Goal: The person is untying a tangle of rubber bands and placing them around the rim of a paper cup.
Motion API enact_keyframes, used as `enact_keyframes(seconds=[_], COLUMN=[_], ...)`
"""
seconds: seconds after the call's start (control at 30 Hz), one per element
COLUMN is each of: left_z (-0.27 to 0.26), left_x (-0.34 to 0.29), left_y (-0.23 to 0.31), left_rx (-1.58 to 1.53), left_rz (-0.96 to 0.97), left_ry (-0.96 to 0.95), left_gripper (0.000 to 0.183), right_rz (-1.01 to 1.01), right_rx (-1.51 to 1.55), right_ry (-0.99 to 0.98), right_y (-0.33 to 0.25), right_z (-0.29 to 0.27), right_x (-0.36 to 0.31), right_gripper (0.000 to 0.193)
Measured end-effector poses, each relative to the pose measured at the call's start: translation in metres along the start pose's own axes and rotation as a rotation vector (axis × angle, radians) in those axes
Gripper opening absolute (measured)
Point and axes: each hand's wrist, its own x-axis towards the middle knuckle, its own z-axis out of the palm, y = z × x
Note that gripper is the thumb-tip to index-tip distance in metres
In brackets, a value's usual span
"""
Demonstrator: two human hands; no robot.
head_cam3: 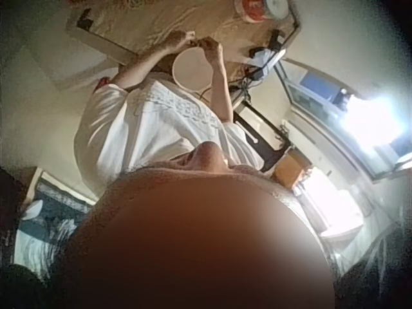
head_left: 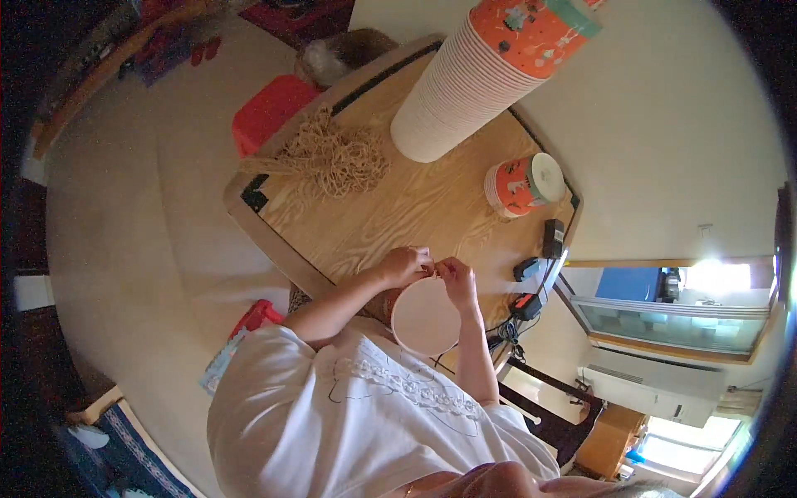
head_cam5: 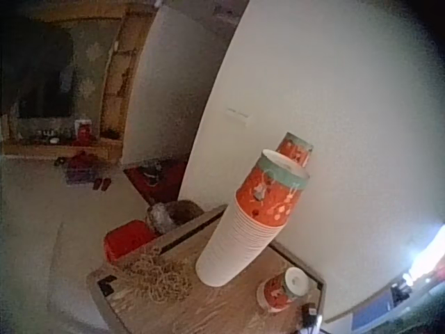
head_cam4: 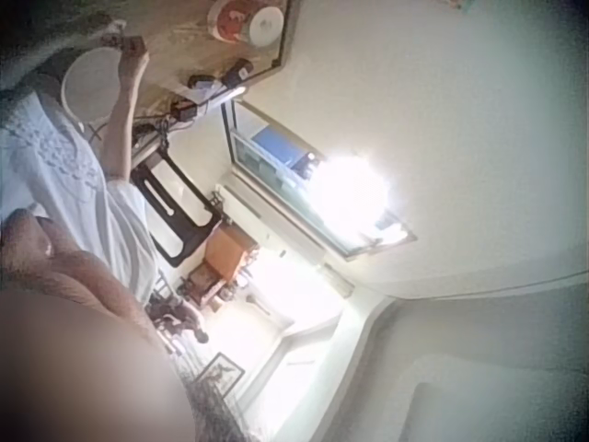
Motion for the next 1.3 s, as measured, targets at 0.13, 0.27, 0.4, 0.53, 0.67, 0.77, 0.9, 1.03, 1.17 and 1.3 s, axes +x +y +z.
enact_keyframes(seconds=[0.13, 0.27, 0.4, 0.53, 0.67, 0.77, 0.9, 1.03, 1.17, 1.3], left_z=[0.01, 0.022, 0.019, 0.017, 0.019, 0.022, 0.015, 0.02, 0.025, 0.018], left_x=[-0.001, -0.004, 0.001, 0.007, 0.009, 0.007, 0.008, 0.004, 0.002, 0.005], left_y=[-0.003, 0.001, 0.0, 0.007, 0.006, 0.0, 0.011, 0.006, 0.001, 0.011], left_rx=[-0.239, -0.763, -0.889, -0.935, -0.954, -0.935, -0.982, -0.889, -0.758, -0.747], left_rz=[-0.096, -0.385, -0.638, -0.827, -0.846, -0.819, -0.852, -0.803, -0.691, -0.644], left_ry=[0.071, 0.128, 0.056, 0.041, 0.079, 0.077, 0.052, 0.105, 0.112, 0.125], left_gripper=[0.019, 0.023, 0.02, 0.019, 0.02, 0.019, 0.016, 0.014, 0.015, 0.015], right_rz=[0.004, -0.057, -0.113, -0.107, -0.114, -0.146, -0.2, -0.257, -0.118, 0.034], right_rx=[0.027, -0.023, -0.025, 0.091, -0.041, -0.142, -0.263, -0.291, 0.11, 0.063], right_ry=[0.04, 0.138, 0.263, 0.355, 0.385, 0.384, 0.364, 0.343, 0.247, 0.111], right_y=[-0.004, -0.017, -0.026, -0.026, -0.028, -0.032, -0.041, -0.031, -0.011, -0.01], right_z=[0.001, 0.002, 0.004, 0.014, 0.018, 0.018, 0.012, 0.009, 0.003, -0.004], right_x=[-0.005, -0.013, -0.02, -0.028, -0.035, -0.04, -0.047, -0.044, -0.025, -0.017], right_gripper=[0.012, 0.012, 0.009, 0.009, 0.01, 0.012, 0.015, 0.014, 0.01, 0.009])
